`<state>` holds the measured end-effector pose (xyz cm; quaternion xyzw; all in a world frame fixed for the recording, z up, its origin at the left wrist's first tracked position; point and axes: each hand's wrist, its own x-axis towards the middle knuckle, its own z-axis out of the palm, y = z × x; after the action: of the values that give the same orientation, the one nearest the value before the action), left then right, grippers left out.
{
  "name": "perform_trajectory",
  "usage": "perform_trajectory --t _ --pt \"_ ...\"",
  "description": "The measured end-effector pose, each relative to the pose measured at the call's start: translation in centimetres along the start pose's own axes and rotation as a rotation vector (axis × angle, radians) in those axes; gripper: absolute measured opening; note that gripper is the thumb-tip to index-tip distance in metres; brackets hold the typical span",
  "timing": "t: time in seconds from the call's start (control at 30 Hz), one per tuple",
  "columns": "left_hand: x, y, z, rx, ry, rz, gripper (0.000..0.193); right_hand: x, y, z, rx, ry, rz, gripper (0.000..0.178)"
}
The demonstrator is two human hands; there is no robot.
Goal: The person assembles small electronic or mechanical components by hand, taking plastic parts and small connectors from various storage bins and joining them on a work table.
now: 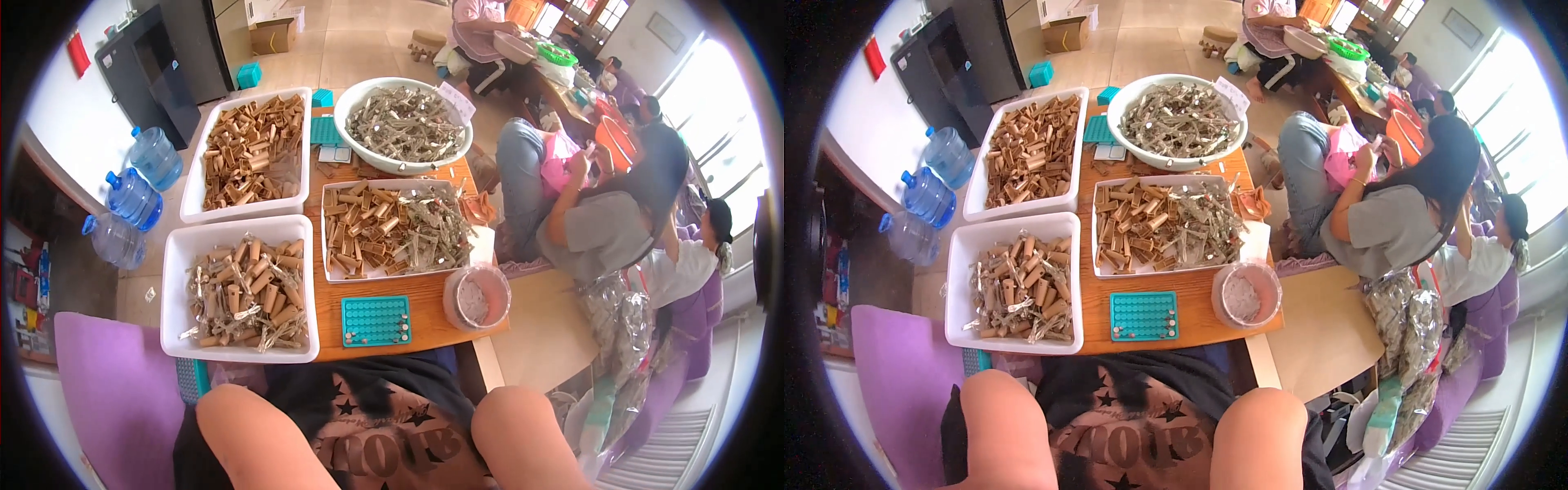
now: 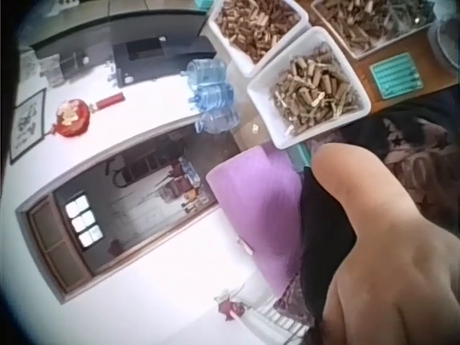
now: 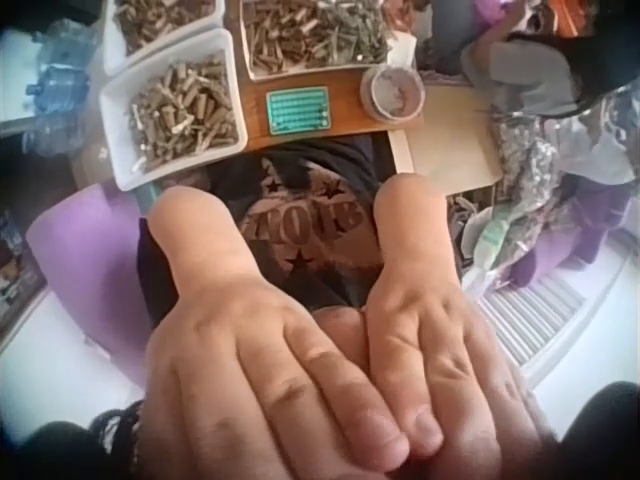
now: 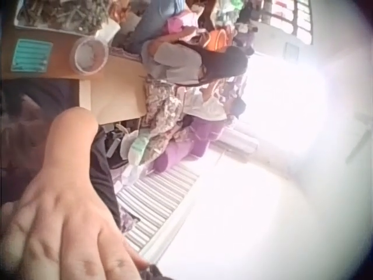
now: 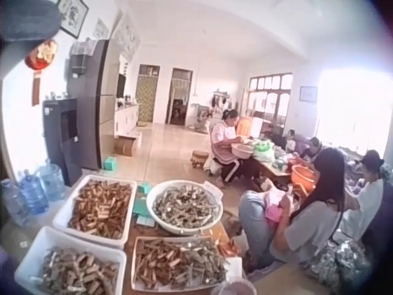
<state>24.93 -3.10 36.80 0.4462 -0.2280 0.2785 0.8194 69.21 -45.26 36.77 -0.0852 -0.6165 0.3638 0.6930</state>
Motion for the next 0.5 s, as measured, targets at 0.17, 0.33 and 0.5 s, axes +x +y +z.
perform_trajectory --t 0.17,0.33,0.5 --pt "0.9 -2.2 2.5 -0.223 0.047 -0.016 0.03 17.3 25.6 5.2 0.423 -0.008 0.024 0.024" --pt "1.1 -1.9 2.7 -0.607 -0.194 -0.026 0.029 27.5 34.5 12.9 0.516 -0.055 0.0 0.029" --pt "-0.9 1.0 2.9 -0.983 -0.27 0.02 0.03 28.5 33.4 11.6 0.747 -0.045 0.065 0.034"
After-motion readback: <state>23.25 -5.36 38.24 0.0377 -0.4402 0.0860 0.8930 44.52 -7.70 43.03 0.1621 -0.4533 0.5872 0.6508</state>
